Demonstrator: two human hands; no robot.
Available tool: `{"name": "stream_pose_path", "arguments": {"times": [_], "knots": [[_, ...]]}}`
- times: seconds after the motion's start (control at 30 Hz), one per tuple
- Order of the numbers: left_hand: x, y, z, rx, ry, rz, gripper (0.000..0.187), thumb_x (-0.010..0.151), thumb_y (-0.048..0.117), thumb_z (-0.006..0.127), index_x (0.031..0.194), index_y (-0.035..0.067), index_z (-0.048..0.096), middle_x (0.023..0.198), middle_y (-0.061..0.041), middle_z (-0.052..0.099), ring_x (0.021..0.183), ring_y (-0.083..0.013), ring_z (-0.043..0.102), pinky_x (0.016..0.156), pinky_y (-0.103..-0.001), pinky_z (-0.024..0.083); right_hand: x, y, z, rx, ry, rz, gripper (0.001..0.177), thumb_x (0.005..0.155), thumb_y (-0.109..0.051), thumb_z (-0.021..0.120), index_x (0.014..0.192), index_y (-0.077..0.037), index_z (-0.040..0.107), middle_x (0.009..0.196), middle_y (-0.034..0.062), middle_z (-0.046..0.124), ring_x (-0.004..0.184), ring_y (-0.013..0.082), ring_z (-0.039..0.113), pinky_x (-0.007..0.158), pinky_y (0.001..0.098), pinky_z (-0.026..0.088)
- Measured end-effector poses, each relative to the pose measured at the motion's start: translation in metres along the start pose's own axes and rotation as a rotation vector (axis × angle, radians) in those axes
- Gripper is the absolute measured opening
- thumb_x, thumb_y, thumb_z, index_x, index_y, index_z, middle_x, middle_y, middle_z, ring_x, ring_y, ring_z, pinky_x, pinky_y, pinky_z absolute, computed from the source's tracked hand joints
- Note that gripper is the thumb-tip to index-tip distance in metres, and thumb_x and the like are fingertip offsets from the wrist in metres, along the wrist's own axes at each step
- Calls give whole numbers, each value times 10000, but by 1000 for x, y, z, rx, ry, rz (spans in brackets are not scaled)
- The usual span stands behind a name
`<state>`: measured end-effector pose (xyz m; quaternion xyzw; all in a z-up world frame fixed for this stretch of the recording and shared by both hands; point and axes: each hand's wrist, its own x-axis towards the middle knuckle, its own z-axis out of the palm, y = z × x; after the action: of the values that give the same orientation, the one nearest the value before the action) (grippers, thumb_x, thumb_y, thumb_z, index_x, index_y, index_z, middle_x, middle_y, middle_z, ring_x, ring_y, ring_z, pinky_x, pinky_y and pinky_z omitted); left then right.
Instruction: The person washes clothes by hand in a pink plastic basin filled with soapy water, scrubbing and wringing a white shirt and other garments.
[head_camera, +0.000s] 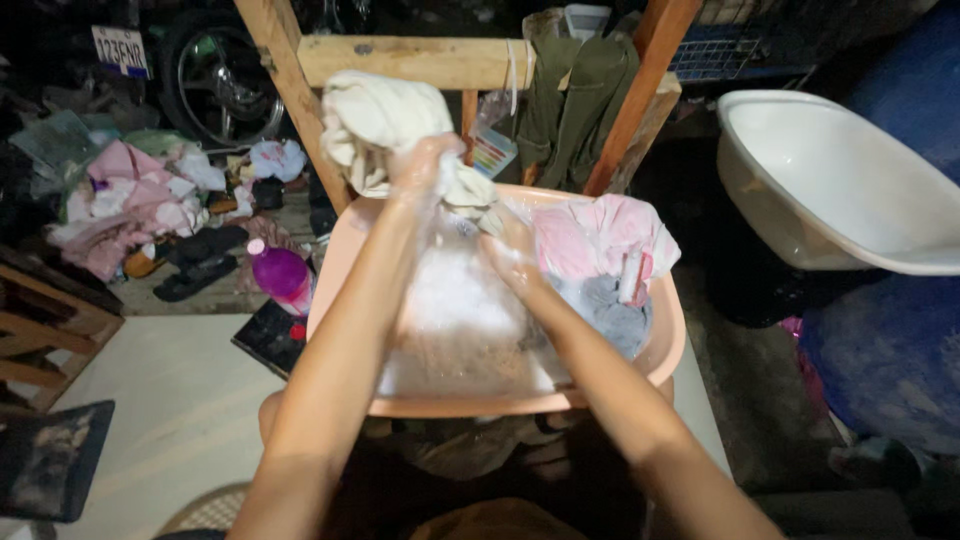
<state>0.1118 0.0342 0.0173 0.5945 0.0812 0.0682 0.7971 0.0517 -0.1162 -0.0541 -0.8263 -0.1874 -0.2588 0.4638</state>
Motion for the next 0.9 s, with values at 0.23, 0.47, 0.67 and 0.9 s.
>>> {"name": "stream_pose_path", "arguments": {"times": [0.23, 0.47, 0.67, 0.9], "knots": [[-33, 49, -8, -23, -67, -134, 113, 715, 209, 713, 743, 103, 684, 636, -21, 634, 520, -166, 594, 484, -308, 450, 0, 33, 15, 29, 72, 40, 131, 930, -137, 600, 963, -70, 708, 813, 159, 722, 741, 320, 731, 678, 394, 561], [-30, 40, -18, 38, -59, -56, 191, 703, 204, 772, 801, 56, 701, 716, -31, 639, 597, -162, 586, 543, -322, 473, -2, 29, 8, 73, -11, 164, 193, 761, -114, 607, 885, -57, 744, 766, 167, 721, 689, 309, 744, 666, 408, 568], [-27, 10, -30, 254, -34, 47, 428, 660, 198, 842, 1018, -2, 720, 986, -66, 740, 842, -174, 699, 744, -308, 568, -2, 46, 9, 59, 163, 70, 191, 886, -137, 603, 894, -48, 772, 783, 140, 738, 712, 256, 751, 647, 395, 552], [-48, 19, -35, 687, -286, 200, 681, 652, 285, 867, 1204, -59, 667, 1195, -143, 715, 1084, -217, 679, 939, -301, 527, 12, 29, 37, 815, -100, 634, 204, 1056, -176, 531, 1126, -37, 664, 1004, 115, 737, 882, 255, 724, 761, 372, 594]]}}
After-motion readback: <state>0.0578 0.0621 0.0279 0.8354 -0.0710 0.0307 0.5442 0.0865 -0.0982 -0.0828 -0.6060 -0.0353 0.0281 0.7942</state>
